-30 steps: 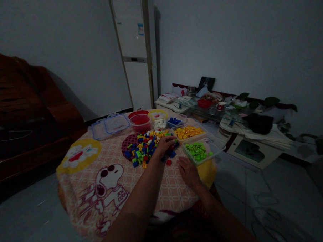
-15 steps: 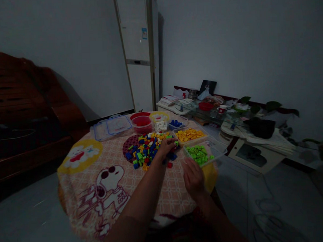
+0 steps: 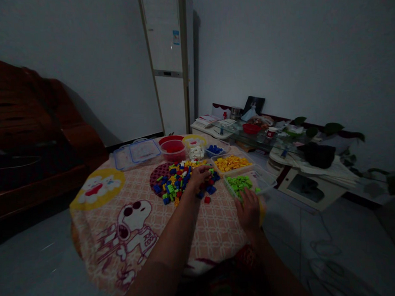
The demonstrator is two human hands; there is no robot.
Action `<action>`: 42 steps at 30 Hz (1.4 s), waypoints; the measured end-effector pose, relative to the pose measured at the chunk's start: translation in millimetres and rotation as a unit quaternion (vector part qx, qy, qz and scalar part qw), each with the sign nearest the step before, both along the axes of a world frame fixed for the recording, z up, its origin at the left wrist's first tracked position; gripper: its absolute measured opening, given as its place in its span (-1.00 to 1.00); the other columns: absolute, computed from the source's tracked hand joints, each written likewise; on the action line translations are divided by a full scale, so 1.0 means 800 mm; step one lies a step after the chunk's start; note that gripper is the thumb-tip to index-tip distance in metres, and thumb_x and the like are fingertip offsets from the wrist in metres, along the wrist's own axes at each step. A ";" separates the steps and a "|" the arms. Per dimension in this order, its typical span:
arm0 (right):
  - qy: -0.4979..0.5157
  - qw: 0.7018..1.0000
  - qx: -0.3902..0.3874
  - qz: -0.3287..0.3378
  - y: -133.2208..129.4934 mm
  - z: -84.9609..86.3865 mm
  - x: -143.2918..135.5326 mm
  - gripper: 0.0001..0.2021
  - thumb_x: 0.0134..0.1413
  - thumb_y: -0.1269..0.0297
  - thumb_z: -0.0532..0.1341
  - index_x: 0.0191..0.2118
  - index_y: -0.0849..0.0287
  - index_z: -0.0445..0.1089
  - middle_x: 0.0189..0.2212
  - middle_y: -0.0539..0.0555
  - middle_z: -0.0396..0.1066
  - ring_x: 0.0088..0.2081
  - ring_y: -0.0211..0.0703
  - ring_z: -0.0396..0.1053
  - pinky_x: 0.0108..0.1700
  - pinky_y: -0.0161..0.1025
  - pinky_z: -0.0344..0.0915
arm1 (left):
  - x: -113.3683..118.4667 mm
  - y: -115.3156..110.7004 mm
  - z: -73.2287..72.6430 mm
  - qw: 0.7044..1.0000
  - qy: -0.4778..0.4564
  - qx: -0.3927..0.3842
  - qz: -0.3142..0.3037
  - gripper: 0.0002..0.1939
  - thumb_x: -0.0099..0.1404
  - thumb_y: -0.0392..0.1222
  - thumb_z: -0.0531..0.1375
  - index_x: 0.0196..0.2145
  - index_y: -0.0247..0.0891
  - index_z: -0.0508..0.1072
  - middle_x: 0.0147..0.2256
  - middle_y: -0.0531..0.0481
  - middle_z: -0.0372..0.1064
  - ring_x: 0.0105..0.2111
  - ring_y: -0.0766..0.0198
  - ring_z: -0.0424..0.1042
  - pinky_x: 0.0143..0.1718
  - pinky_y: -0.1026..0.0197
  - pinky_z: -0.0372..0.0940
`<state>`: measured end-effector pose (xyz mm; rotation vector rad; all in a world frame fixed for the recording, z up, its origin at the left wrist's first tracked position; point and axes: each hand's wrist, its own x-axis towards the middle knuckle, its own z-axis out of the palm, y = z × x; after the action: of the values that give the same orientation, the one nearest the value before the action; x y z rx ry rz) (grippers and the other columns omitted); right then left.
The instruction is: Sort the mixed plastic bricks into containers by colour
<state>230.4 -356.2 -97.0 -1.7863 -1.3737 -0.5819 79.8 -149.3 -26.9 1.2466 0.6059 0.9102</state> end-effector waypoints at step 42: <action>0.039 0.985 0.016 0.165 0.027 0.054 -0.082 -0.70 0.25 0.47 0.00 -0.15 0.19 0.49 -0.16 0.16 0.52 -0.09 -0.09 0.40 0.03 -0.14 0.33 | 0.008 -0.004 0.013 0.997 0.010 0.066 -0.043 -0.65 -0.07 -0.23 0.41 -0.26 -0.36 0.57 -0.55 0.10 0.39 -0.57 0.38 0.35 -0.45 0.30 0.29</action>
<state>164.7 -334.7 -53.7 -1.4943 -1.5535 -0.3496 86.3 -152.9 -16.2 1.3908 0.5096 0.8782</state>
